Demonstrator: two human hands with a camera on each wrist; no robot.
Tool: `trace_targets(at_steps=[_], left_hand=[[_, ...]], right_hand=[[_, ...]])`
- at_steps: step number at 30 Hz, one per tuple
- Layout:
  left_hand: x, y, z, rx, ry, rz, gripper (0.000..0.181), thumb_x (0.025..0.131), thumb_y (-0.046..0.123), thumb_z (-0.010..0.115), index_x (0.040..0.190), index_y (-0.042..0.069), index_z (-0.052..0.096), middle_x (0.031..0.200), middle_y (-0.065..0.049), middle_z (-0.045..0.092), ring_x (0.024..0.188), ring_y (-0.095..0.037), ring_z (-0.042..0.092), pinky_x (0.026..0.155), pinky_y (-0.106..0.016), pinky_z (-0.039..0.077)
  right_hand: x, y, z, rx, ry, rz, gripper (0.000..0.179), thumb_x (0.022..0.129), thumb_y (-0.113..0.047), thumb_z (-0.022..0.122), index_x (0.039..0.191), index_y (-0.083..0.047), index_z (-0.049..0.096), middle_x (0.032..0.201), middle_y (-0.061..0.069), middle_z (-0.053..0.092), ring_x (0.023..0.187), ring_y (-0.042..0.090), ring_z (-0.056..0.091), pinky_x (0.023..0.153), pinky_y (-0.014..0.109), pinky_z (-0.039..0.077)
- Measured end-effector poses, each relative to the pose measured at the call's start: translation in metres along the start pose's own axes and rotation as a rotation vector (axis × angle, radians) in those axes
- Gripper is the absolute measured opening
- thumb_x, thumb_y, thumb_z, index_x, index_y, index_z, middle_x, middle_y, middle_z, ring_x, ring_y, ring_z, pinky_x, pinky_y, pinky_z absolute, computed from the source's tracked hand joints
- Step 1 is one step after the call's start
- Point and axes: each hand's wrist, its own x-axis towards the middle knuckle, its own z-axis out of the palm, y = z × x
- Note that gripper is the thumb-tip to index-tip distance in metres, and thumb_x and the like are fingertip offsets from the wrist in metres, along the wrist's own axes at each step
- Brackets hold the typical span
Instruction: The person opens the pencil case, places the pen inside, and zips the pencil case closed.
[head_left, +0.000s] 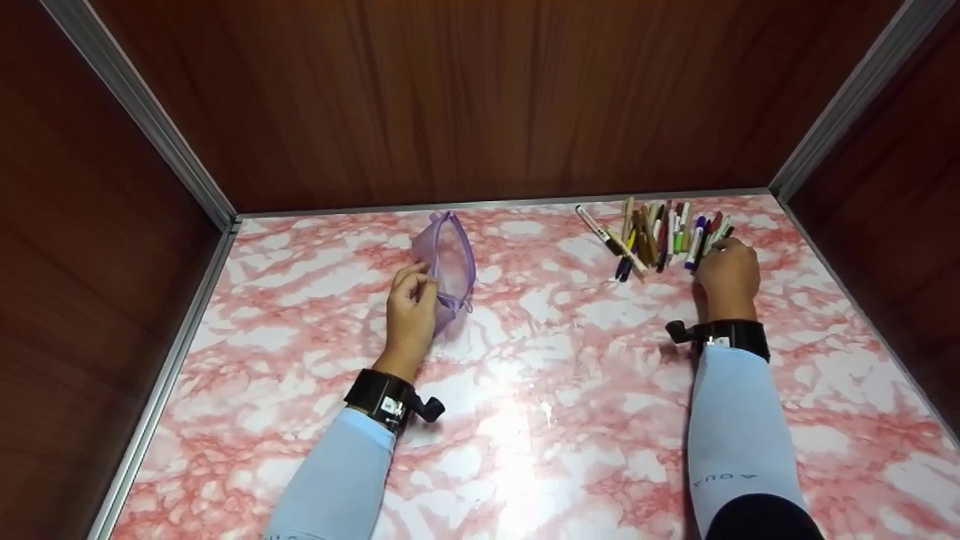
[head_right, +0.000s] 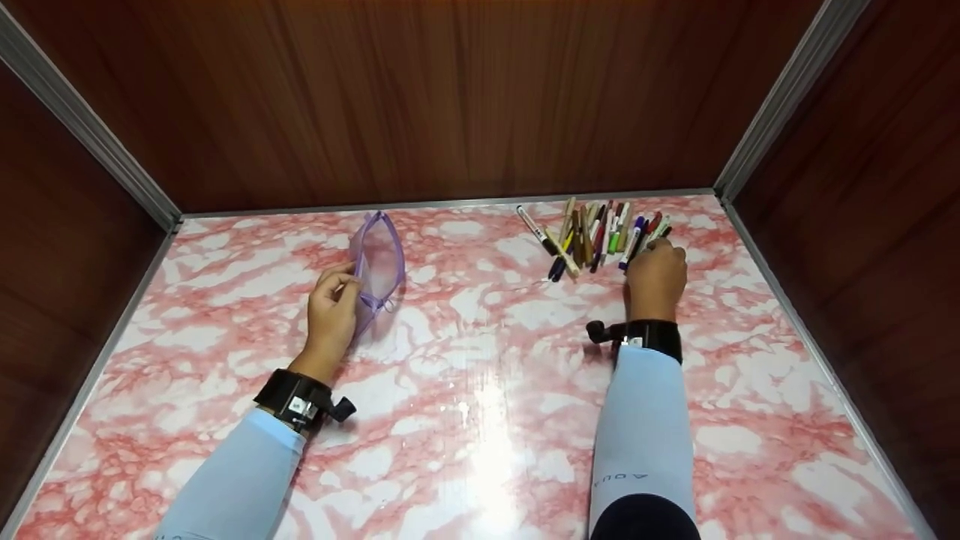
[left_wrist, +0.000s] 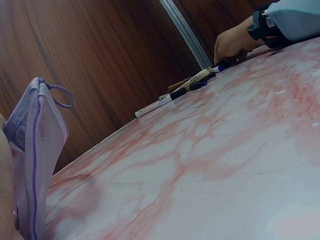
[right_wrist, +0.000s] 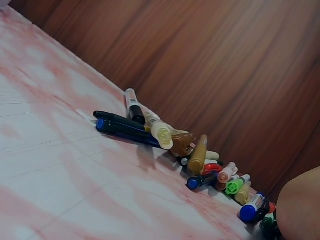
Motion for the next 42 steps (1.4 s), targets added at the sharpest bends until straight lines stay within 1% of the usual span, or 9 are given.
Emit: trace_targets(at_steps=[5,8,13,19,24,30,33,37,42], left_hand=[[0.001,0.000,-0.003,0.042,-0.005,0.005,0.017,0.105,0.004,0.067,0.097,-0.009,0.074,0.144,-0.019,0.069,0.144,-0.036,0.063,0.123,-0.040,0.052],[0.001,0.001,-0.003,0.067,-0.004,0.013,0.018,0.105,0.004,0.067,0.097,-0.010,0.074,0.144,-0.022,0.069,0.142,-0.037,0.065,0.120,-0.042,0.053],[0.002,0.003,-0.001,0.055,-0.006,0.009,0.015,0.105,0.003,0.067,0.096,-0.008,0.074,0.144,-0.023,0.069,0.143,-0.038,0.064,0.122,-0.044,0.053],[0.002,0.003,0.000,0.044,-0.003,0.005,0.014,0.104,0.002,0.068,0.096,-0.008,0.073,0.144,-0.022,0.069,0.144,-0.038,0.063,0.125,-0.047,0.052],[0.001,0.004,0.000,0.041,-0.006,0.003,0.014,0.104,0.003,0.068,0.097,-0.008,0.074,0.143,-0.019,0.069,0.145,-0.037,0.062,0.126,-0.046,0.051],[0.002,0.002,-0.001,0.040,0.003,0.010,0.014,0.104,0.002,0.067,0.096,-0.007,0.075,0.144,-0.024,0.068,0.145,-0.038,0.062,0.126,-0.046,0.051],[0.001,0.001,-0.002,0.042,0.005,0.011,0.015,0.104,0.002,0.067,0.096,-0.008,0.074,0.143,-0.023,0.068,0.144,-0.037,0.063,0.125,-0.045,0.051],[0.001,0.001,-0.002,0.043,-0.003,0.012,0.015,0.104,0.002,0.066,0.094,-0.007,0.073,0.141,-0.020,0.069,0.143,-0.035,0.063,0.124,-0.044,0.052],[0.001,-0.001,-0.002,0.029,-0.013,0.009,0.015,0.104,0.003,0.068,0.095,-0.008,0.073,0.143,-0.021,0.068,0.142,-0.036,0.063,0.126,-0.046,0.051]], right_hand=[[-0.002,0.000,-0.001,0.026,0.000,0.006,0.050,0.113,-0.016,0.046,0.157,0.001,0.061,0.160,0.033,0.058,0.146,0.050,0.056,0.122,0.063,0.047],[-0.003,0.001,-0.001,0.027,0.004,-0.001,0.047,0.112,-0.018,0.047,0.150,0.003,0.066,0.157,0.034,0.059,0.142,0.050,0.058,0.119,0.063,0.048],[-0.002,0.005,-0.003,-0.003,0.017,0.003,0.047,0.109,-0.021,0.049,0.141,0.007,0.067,0.149,0.036,0.062,0.135,0.051,0.060,0.117,0.063,0.049],[-0.003,0.007,-0.007,-0.046,0.004,0.019,0.046,0.109,-0.023,0.054,0.142,0.008,0.062,0.145,0.035,0.064,0.133,0.053,0.060,0.115,0.064,0.050],[-0.003,0.007,-0.009,-0.073,0.006,-0.004,0.045,0.108,-0.021,0.054,0.142,0.006,0.063,0.145,0.036,0.064,0.134,0.054,0.060,0.115,0.066,0.050],[-0.004,0.005,-0.010,-0.104,-0.016,-0.023,0.046,0.107,-0.020,0.054,0.141,0.008,0.065,0.145,0.037,0.063,0.135,0.055,0.059,0.116,0.066,0.050],[-0.006,0.005,-0.012,-0.105,-0.018,-0.028,0.044,0.106,-0.019,0.055,0.139,0.008,0.066,0.142,0.037,0.064,0.134,0.055,0.059,0.114,0.066,0.051],[-0.009,0.005,-0.015,-0.046,-0.012,-0.001,0.047,0.104,-0.015,0.053,0.143,0.007,0.065,0.146,0.035,0.065,0.133,0.053,0.061,0.109,0.063,0.054],[-0.010,0.004,-0.016,0.084,0.001,0.047,0.053,0.109,-0.017,0.050,0.156,0.005,0.060,0.154,0.034,0.062,0.133,0.047,0.061,0.108,0.057,0.056]])
